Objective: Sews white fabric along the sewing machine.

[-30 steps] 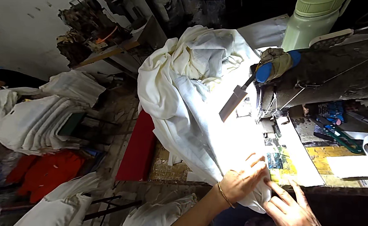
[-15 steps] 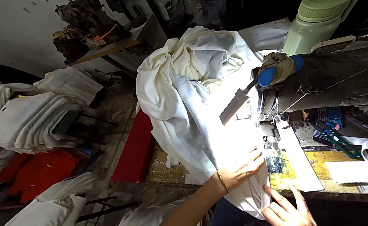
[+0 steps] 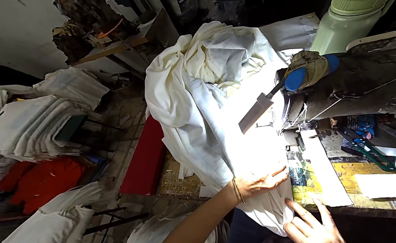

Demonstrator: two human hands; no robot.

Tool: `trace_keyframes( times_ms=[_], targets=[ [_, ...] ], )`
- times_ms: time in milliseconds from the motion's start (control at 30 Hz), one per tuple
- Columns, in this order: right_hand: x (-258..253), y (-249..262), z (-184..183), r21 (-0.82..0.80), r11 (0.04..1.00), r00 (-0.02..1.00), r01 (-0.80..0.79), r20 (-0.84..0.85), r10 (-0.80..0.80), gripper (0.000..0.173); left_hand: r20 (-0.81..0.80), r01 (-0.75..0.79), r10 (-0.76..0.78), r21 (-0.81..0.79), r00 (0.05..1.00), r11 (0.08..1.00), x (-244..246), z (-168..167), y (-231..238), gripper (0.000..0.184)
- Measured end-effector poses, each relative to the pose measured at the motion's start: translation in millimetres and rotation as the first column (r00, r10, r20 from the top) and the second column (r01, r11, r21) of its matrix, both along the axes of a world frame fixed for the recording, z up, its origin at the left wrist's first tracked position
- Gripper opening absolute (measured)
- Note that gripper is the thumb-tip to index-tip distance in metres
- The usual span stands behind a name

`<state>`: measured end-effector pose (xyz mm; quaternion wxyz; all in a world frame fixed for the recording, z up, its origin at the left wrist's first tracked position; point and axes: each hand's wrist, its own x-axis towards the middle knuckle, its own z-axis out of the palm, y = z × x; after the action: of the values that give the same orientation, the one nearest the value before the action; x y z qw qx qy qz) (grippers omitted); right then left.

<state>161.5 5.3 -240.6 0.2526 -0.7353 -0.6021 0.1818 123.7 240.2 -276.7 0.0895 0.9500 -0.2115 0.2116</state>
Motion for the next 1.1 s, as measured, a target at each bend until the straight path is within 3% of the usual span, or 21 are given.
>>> trace_keyframes(
  times_ms=[367, 467, 667, 800, 967, 1100],
  targets=[
    [2, 0, 1, -0.031, 1.000, 1.000, -0.002, -0.002, 0.002, 0.013, -0.217, -0.008, -0.064, -0.316, 0.974, 0.949, -9, -4, -9, 0.024],
    [4, 2, 3, -0.048, 0.999, 1.000, -0.014, -0.003, 0.014, 0.014, -0.242, -0.042, -0.036, -0.310, 0.969, 0.950, -2, 0, -7, 0.023],
    [7, 6, 11, -0.118, 0.992, 0.999, -0.037, -0.044, 0.032, 0.017, -0.297, -0.276, 0.231, -0.121, 0.927, 0.954, 36, 15, 15, 0.023],
    [8, 4, 8, -0.116, 0.993, 0.998, -0.029, -0.062, 0.022, 0.019, -0.262, -0.245, 0.241, 0.017, 0.934, 0.969, 53, 24, 27, 0.018],
    [9, 4, 8, -0.120, 0.992, 0.996, -0.026, -0.086, 0.016, 0.020, -0.149, -0.153, 0.133, -0.129, 0.980, 0.980, 55, 7, 40, 0.022],
    [10, 4, 9, -0.122, 0.992, 0.995, -0.033, -0.098, 0.021, 0.020, -0.389, -0.322, 0.232, -0.186, 0.892, 0.928, 51, 17, 34, 0.026]
  ],
)
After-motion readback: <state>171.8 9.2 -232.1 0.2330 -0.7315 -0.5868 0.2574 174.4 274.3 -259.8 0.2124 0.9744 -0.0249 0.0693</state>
